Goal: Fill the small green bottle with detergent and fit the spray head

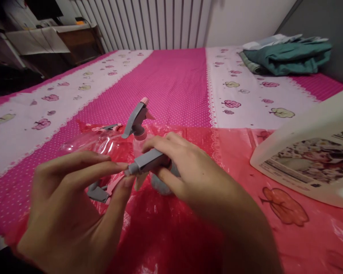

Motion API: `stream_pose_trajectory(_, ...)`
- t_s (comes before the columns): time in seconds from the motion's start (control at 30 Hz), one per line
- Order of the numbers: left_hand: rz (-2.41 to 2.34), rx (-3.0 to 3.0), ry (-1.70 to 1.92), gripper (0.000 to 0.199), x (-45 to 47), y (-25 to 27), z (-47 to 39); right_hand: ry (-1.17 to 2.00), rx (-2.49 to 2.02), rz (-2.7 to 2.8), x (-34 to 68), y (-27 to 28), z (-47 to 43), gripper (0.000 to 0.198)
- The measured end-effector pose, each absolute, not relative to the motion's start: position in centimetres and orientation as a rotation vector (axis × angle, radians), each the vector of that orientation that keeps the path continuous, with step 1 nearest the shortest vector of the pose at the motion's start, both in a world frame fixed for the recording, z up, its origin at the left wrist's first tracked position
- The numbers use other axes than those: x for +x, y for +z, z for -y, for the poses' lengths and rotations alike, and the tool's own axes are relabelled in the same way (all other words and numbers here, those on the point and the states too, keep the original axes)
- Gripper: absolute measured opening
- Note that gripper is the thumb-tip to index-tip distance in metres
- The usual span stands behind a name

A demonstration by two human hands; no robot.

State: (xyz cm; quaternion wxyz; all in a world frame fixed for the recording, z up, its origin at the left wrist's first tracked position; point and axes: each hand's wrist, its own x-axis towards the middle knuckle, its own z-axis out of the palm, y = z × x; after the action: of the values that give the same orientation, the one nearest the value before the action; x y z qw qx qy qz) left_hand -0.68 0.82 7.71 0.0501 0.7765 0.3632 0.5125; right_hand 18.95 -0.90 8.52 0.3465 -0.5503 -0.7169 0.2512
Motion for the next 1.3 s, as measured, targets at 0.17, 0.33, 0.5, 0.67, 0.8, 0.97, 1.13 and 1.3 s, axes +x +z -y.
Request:
stream_pose_trajectory(0.17,-1.227,2.442,1.450,0.026,-1.0,8.4,-0.2,0.654,-1.423,1.870,18.9,8.6,0.9,0.034)
stream_pose_trajectory(0.33,-1.306,2.455,1.534,0.025,-1.4,7.7,-0.5,0.681,-1.416,1.863,18.7,8.6,0.8,0.035)
stream_pose_trajectory(0.5,-1.286,2.378,1.607,0.021,-1.2,7.7,-0.5,0.685,-1.421,1.864,18.9,8.7,0.8,0.030)
stream_pose_trajectory(0.67,-1.387,2.276,1.410,0.014,-1.0,8.8,0.5,0.708,-1.419,1.873,18.9,8.9,0.8,0.026)
stream_pose_trajectory(0.8,-1.370,2.267,1.418,0.016,-1.6,9.1,0.5,0.728,-1.414,1.861,18.7,9.0,0.7,0.028)
stream_pose_trajectory(0.97,-1.390,2.328,1.383,0.011,-1.8,9.3,0.1,0.737,-1.414,1.850,18.8,9.0,0.8,0.021)
stream_pose_trajectory(1.13,-1.390,2.330,1.384,0.011,-1.6,9.1,0.2,0.730,-1.412,1.852,18.9,9.1,1.0,0.021)
stream_pose_trajectory(1.3,-1.370,2.363,1.331,0.010,-1.6,9.3,0.1,0.737,-1.410,1.855,18.8,9.0,1.1,0.024)
